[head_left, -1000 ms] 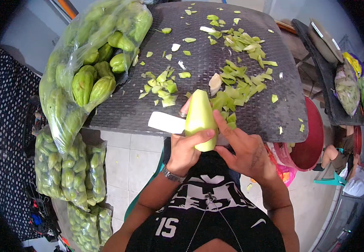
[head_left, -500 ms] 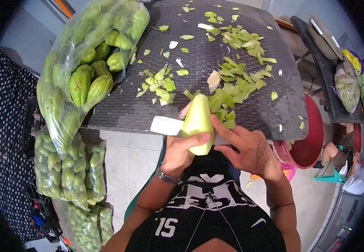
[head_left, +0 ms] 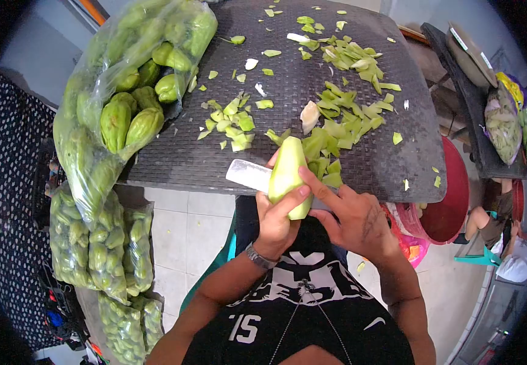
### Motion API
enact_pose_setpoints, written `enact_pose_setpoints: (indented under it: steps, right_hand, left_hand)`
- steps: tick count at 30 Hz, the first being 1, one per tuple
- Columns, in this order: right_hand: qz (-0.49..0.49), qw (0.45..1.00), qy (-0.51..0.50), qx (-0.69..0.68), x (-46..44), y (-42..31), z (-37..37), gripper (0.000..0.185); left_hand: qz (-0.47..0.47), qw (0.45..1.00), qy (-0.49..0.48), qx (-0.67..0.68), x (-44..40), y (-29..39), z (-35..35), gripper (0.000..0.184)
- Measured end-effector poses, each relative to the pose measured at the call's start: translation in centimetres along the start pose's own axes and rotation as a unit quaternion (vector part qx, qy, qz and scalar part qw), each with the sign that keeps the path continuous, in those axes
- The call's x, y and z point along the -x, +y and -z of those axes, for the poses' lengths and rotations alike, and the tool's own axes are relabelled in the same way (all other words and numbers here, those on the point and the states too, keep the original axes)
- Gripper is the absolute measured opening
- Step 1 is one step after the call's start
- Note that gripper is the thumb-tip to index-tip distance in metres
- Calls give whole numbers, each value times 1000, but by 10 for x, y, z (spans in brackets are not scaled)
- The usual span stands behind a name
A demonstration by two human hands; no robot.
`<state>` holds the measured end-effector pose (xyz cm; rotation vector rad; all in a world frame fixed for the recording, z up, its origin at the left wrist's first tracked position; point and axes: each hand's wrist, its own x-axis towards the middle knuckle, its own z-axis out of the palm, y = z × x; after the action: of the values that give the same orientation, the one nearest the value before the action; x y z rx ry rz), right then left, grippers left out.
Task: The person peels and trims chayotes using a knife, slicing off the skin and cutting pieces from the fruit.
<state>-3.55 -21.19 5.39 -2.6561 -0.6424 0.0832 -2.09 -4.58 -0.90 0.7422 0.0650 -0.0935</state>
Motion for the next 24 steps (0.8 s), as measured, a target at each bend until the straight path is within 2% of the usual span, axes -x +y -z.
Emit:
enact_pose_setpoints:
  steps: [4,7,10,19,22,24]
  right_hand:
    - [-28,998,39,-32,1,-5,-13,77]
    - [-19,996,61,-55,2,0,-23,74]
    - [-10,995,71,-67,1,2,-26,72]
    - [-5,998,32,-44,6,0,-9,71]
    - [15,1000,10,-7,11,3,1,76]
    - [-13,1000,-15,-22,13,4,7,83]
  left_hand:
    - [-34,999,7,12,-3,-9,0,74]
    - [-17,999,36,-36,-4,-3,1,74]
    - [-22,996,1,-90,-6,6,2,78]
    - [66,994,-7,-85,-5,16,10,90]
    - [108,987,-50,-104,-3,33,12,93]
    - [113,985,-70,-111,-2,35,17,94]
